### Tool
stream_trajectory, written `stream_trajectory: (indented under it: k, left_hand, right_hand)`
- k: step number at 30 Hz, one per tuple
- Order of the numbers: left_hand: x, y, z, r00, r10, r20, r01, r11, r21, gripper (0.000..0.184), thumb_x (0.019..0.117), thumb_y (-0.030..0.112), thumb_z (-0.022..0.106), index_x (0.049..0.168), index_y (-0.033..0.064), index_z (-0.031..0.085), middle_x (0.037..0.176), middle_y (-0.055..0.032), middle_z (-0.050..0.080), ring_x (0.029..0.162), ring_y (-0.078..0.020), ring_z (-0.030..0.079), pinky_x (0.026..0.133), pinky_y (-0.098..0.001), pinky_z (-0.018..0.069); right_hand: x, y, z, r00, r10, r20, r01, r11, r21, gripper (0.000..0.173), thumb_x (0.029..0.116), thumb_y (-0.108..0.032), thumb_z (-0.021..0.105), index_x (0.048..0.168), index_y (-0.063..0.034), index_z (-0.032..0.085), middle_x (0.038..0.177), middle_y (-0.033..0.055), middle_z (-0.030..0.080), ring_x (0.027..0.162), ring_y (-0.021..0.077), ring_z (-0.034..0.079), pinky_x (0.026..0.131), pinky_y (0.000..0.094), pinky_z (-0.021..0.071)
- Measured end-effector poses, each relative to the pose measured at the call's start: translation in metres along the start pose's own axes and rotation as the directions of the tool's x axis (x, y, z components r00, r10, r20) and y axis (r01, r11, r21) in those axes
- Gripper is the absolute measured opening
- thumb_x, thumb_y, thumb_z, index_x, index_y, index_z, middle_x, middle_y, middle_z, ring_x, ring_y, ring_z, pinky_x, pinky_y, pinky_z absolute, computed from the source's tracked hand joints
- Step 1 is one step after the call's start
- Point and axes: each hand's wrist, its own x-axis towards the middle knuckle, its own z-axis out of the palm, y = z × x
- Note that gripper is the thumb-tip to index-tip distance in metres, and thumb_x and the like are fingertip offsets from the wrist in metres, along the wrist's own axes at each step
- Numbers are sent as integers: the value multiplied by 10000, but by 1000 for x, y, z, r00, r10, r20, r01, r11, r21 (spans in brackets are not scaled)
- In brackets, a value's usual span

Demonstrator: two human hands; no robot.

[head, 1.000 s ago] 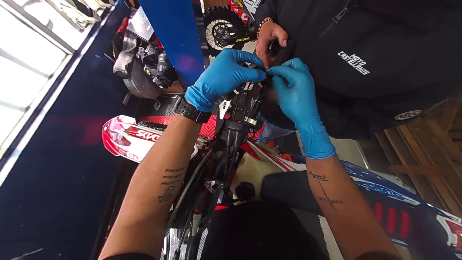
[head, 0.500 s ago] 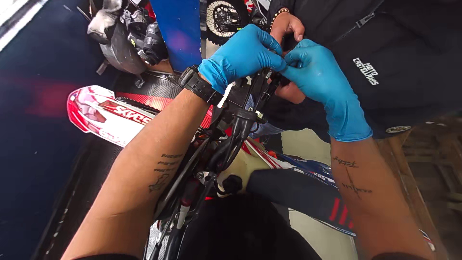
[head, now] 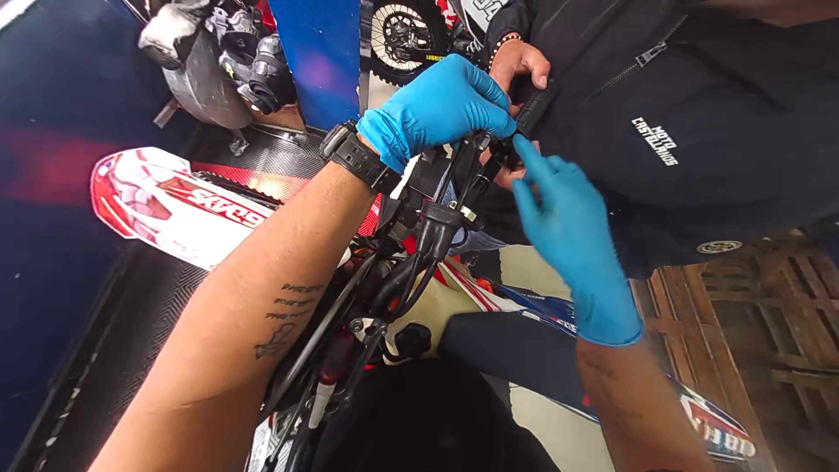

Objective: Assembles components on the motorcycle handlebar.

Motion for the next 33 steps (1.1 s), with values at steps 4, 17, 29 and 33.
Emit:
stream_trajectory:
  k: [4, 17, 29, 33]
  left_hand:
    - [-1, 1, 1, 1000, -3, 1, 3, 1000, 4, 208, 908, 222, 768, 1094, 129, 783, 881, -10, 744, 685, -65, 656, 598, -249, 539]
    - [0, 2, 1, 998, -56, -4, 56, 998, -17, 251, 906, 187, 776, 1147, 116, 767, 890, -48, 748, 603, -103, 634, 510, -263, 515]
    - [-3, -1, 4, 999, -38, -19, 37, 998, -48, 220, 909, 148, 766, 1126, 109, 769, 882, -43, 746, 655, -97, 654, 574, -253, 546]
    - [-1, -2, 3, 999, -33, -13, 32, 999, -38, 248, 896, 178, 778, 1134, 111, 766, 947, -31, 752, 724, -88, 672, 636, -254, 565]
  right_hand:
    - [-11, -6, 29, 997, 81, 9, -81, 996, -41, 563, 1044, -213, 511, 1593, -185, 389, 1161, 197, 667, 1057, 392, 644, 851, 549, 533]
    - [-5, -1, 33, 966, 68, -250, -27, 986, 162, 342, 1032, -196, 523, 1318, -157, 706, 970, 93, 714, 910, 248, 676, 815, 410, 549]
    - [56, 62, 9, 937, -244, -251, 282, 951, 127, 398, 936, 17, 561, 1271, -136, 712, 1320, 60, 675, 1306, 305, 557, 1036, 538, 468]
    - [84, 54, -31, 810, -499, 310, 562, 811, -163, 341, 963, -178, 654, 1300, -137, 691, 1324, 47, 675, 1325, 319, 533, 1060, 562, 413]
